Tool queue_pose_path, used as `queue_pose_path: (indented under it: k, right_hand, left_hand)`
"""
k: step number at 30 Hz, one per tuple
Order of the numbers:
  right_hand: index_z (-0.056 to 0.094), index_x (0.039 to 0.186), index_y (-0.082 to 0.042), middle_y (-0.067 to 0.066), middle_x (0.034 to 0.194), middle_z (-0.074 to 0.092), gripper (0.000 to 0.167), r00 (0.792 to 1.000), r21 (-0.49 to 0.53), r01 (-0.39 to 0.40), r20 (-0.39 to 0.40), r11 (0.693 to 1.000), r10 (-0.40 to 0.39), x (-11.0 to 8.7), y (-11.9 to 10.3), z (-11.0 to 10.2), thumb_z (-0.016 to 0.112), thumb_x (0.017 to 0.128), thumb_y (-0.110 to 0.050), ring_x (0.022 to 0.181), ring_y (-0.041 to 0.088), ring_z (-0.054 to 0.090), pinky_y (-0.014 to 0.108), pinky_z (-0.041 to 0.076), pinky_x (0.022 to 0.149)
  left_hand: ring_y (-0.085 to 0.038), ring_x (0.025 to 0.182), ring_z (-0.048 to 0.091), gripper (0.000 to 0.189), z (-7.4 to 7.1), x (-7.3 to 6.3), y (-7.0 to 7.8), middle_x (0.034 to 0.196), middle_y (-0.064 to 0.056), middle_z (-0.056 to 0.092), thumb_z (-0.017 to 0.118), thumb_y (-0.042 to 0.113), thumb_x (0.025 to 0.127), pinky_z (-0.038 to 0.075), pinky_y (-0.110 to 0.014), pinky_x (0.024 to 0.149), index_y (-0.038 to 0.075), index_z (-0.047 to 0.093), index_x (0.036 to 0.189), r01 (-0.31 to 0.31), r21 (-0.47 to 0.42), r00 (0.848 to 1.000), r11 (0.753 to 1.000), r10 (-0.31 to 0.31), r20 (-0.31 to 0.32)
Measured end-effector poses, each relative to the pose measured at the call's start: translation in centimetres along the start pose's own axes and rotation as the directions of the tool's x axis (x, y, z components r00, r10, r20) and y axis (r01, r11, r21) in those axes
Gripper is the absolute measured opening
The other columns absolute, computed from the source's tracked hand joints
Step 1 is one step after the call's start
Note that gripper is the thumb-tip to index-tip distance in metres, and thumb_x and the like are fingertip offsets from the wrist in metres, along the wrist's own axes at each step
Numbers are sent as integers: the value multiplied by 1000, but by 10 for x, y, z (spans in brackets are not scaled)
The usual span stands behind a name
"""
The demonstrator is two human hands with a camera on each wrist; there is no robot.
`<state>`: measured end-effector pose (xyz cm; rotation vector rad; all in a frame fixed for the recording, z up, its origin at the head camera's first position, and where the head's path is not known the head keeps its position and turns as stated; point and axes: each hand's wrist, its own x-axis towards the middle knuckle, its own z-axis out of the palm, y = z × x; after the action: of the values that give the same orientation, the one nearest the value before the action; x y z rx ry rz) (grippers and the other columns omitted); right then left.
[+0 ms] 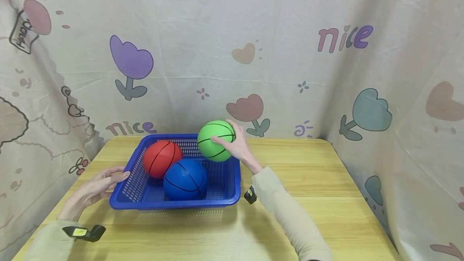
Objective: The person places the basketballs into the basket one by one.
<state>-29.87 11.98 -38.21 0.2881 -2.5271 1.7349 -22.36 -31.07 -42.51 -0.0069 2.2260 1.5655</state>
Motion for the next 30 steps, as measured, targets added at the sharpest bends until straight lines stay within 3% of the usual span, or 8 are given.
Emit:
queue_pose_path:
  k: [11, 30]
  right_hand:
    - [39, 152, -30, 13, 151, 36, 81, 999, -123, 34, 26, 992, -31, 2, 8, 11, 79, 83, -43, 134, 35, 44, 57, 48, 104]
    - [40, 153, -27, 16, 142, 46, 80, 998, -229, 63, 42, 971, -55, 5, 20, 22, 78, 84, -45, 127, 35, 51, 57, 50, 101]
  left_hand:
    - [-15, 96, 68, 68, 0, 0, 0, 108, -1, 69, 51, 35, 105, 61, -36, 81, -7, 21, 150, 2, -10, 1000, 1000, -2, -5]
    - [-16, 97, 68, 68, -1, 2, -2, 109, -2, 69, 50, 34, 106, 61, -38, 81, -7, 20, 151, -5, -24, 1000, 1000, 5, 8]
